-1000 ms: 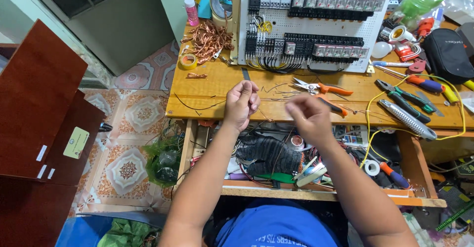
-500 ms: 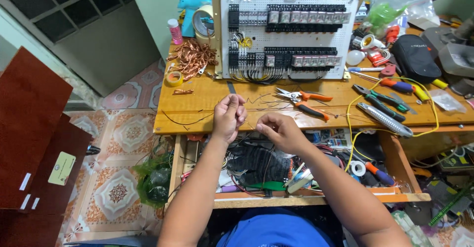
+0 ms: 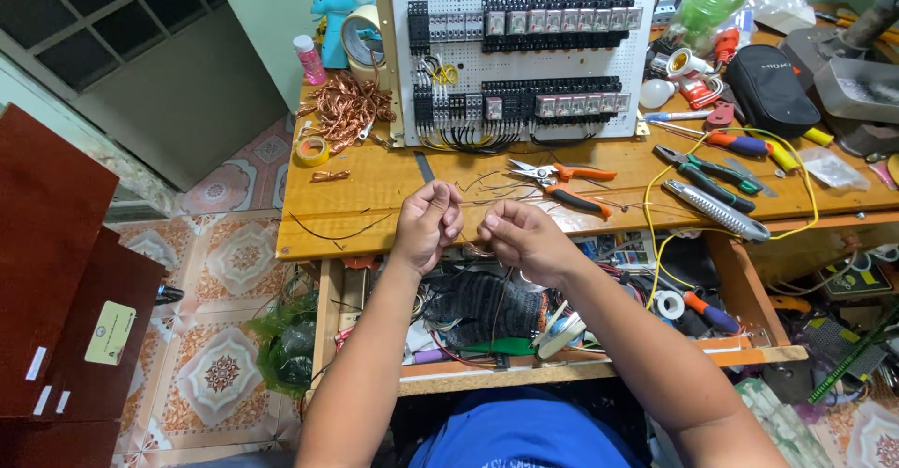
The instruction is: Stripping insulation from electrical wires and twisting the copper strands for connection.
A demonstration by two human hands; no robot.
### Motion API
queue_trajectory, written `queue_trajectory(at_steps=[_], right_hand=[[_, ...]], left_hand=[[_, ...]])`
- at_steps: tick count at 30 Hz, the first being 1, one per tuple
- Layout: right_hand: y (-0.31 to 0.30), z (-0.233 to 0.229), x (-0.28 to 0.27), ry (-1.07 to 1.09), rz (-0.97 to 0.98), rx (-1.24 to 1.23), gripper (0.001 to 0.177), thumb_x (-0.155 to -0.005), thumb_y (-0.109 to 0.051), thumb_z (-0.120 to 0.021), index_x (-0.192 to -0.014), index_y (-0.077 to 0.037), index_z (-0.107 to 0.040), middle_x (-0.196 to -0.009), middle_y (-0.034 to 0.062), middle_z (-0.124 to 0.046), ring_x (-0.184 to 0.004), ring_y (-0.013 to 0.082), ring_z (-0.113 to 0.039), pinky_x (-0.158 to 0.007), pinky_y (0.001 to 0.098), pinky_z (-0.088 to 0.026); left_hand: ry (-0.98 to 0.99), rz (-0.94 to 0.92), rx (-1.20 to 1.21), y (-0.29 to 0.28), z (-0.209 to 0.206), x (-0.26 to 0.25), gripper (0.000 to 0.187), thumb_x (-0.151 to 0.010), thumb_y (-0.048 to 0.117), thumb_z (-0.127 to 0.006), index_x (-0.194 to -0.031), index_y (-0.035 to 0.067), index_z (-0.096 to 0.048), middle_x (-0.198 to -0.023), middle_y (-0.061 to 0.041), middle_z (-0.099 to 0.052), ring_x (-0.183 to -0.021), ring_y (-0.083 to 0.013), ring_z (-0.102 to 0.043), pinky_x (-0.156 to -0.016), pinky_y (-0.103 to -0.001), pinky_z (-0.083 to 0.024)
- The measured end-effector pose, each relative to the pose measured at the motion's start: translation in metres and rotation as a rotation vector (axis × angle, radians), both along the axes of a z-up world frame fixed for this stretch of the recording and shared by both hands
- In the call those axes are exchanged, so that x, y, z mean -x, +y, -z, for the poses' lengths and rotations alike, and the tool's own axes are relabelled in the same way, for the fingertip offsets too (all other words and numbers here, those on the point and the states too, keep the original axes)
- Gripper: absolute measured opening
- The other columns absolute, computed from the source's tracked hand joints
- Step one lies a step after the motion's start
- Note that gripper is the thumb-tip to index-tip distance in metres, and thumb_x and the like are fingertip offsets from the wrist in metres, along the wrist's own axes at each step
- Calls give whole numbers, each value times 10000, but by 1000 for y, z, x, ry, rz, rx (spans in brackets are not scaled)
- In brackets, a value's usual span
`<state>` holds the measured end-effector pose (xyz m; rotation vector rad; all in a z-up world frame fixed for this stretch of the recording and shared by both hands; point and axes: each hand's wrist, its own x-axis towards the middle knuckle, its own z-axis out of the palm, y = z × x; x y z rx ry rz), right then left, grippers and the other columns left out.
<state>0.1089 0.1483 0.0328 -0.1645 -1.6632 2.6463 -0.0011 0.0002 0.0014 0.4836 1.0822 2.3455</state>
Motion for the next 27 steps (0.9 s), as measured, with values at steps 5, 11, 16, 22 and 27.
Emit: queue_trajectory(at_steps=[5, 11, 16, 22, 27], right_hand=[[-3, -7, -4, -80, -99, 18, 91, -976, -30, -642, -1051, 11, -612, -717, 59, -571, -410, -7, -367, -327, 118, -250], [-10, -11, -4, -140, -59, -98, 76, -944, -55, -695, -912, 9, -669, -598, 24, -488, -363, 17, -361, -290, 140, -232], [-6, 7, 2, -110, -1, -159, 82, -940, -51, -702, -889, -8, -655, -569, 18, -455, -349, 55, -374, -282, 166, -229], [-10, 4, -1, 26, -90, -267, 74, -951, -53, -700, -930, 13, -673, -574, -5, -487, -394, 29, -436, -330, 150, -289], [-12, 9, 2, 242, -119, -490, 73, -938, -80, -735, -962, -11, -727, -611, 9, -594, -503, 17, -463, -420, 149, -347]], left_hand=[[0, -4, 3, -2, 1, 3, 308, -1073, 302, -576, -927, 31, -605, -588, 7, -365, -454, -89, -470, -338, -158, -335], [12, -3, 3, -3, -1, 3, 333, -1070, 337, -575, -933, 35, -599, -592, 2, -363, -456, -94, -474, -343, -160, -337], [10, -8, 6, -3, 0, 4, 334, -1071, 343, -575, -934, 39, -598, -592, 4, -361, -457, -93, -474, -344, -158, -338], [-25, -71, 25, -2, 3, 8, 312, -1074, 321, -569, -927, 47, -602, -589, 14, -367, -452, -91, -470, -346, -167, -333], [-90, -128, 12, -3, 7, 12, 299, -1081, 311, -548, -911, 67, -577, -586, 35, -350, -448, -74, -450, -343, -158, -308]])
